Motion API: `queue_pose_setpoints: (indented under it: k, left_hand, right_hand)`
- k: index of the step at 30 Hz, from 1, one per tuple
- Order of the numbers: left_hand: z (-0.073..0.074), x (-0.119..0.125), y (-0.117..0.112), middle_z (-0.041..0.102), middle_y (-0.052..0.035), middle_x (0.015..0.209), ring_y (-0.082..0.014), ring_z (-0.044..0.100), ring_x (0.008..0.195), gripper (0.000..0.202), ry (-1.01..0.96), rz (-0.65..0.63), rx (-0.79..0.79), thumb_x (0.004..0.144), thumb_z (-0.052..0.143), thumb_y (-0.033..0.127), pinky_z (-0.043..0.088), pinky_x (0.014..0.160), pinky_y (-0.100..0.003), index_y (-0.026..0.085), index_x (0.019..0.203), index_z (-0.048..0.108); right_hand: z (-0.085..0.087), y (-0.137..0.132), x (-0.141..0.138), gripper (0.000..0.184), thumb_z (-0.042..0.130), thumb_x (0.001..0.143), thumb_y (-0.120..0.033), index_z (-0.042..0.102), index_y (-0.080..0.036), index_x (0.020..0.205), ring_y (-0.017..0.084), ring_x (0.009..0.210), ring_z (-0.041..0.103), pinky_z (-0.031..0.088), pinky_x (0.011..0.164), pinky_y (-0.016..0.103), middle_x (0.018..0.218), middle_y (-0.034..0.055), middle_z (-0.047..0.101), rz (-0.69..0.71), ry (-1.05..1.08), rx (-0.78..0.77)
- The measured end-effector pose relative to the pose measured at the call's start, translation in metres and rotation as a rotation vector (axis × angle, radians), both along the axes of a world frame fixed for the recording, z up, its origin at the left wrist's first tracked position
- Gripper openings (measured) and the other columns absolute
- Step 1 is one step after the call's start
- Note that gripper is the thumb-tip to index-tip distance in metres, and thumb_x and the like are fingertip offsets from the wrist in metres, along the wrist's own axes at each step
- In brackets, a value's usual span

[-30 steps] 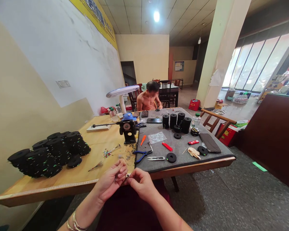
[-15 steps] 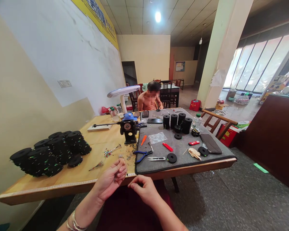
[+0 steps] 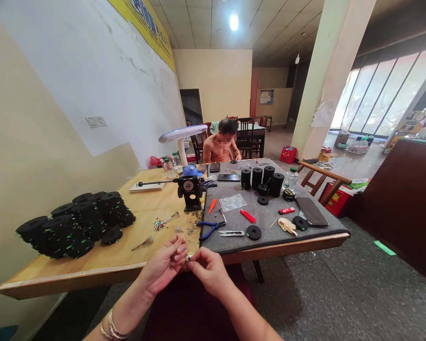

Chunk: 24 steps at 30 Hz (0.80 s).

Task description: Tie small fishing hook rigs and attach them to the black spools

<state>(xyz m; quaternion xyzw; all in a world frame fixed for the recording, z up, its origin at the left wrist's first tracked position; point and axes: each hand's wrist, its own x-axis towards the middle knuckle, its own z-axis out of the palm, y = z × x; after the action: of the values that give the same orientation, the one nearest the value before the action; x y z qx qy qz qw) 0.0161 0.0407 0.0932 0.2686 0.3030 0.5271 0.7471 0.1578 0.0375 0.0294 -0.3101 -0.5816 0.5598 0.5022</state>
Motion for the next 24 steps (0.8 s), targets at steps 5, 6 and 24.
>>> queue_pose_setpoints:
  k: [5,6,24]
  left_hand:
    - [0.004,-0.002,0.000,0.044,0.0073,0.056,-0.0020,0.037,0.045,0.031,-0.008,0.005,0.011,0.069,0.080,0.026,0.029,0.044,-0.012,0.015,0.070,0.051]
    - [0.004,-0.002,0.000,0.044,0.0073,0.056,-0.0020,0.037,0.045,0.032,-0.009,0.003,0.015,0.069,0.081,0.026,0.028,0.043,-0.011,0.015,0.070,0.051]
    - [0.003,0.004,-0.002,0.046,0.0078,0.055,-0.0016,0.035,0.044,0.037,0.038,0.008,0.006,0.063,0.084,0.031,0.028,0.044,-0.012,0.015,0.068,0.051]
  right_hand:
    - [-0.007,-0.004,0.005,0.025,0.065,0.081,-0.041,0.064,-0.017,0.074,0.018,0.075,0.064,0.048,0.074,0.029,0.077,0.0037,0.072,-0.011,-0.056,0.024]
    - [-0.010,-0.005,0.006,0.024,0.065,0.081,-0.040,0.064,-0.017,0.074,0.017,0.074,0.064,0.048,0.074,0.029,0.077,0.0039,0.072,-0.018,-0.070,0.027]
    - [0.001,0.002,-0.001,0.029,0.069,0.077,-0.046,0.061,-0.018,0.081,0.019,0.077,0.066,0.050,0.076,0.031,0.080,0.0028,0.070,0.065,0.067,-0.048]
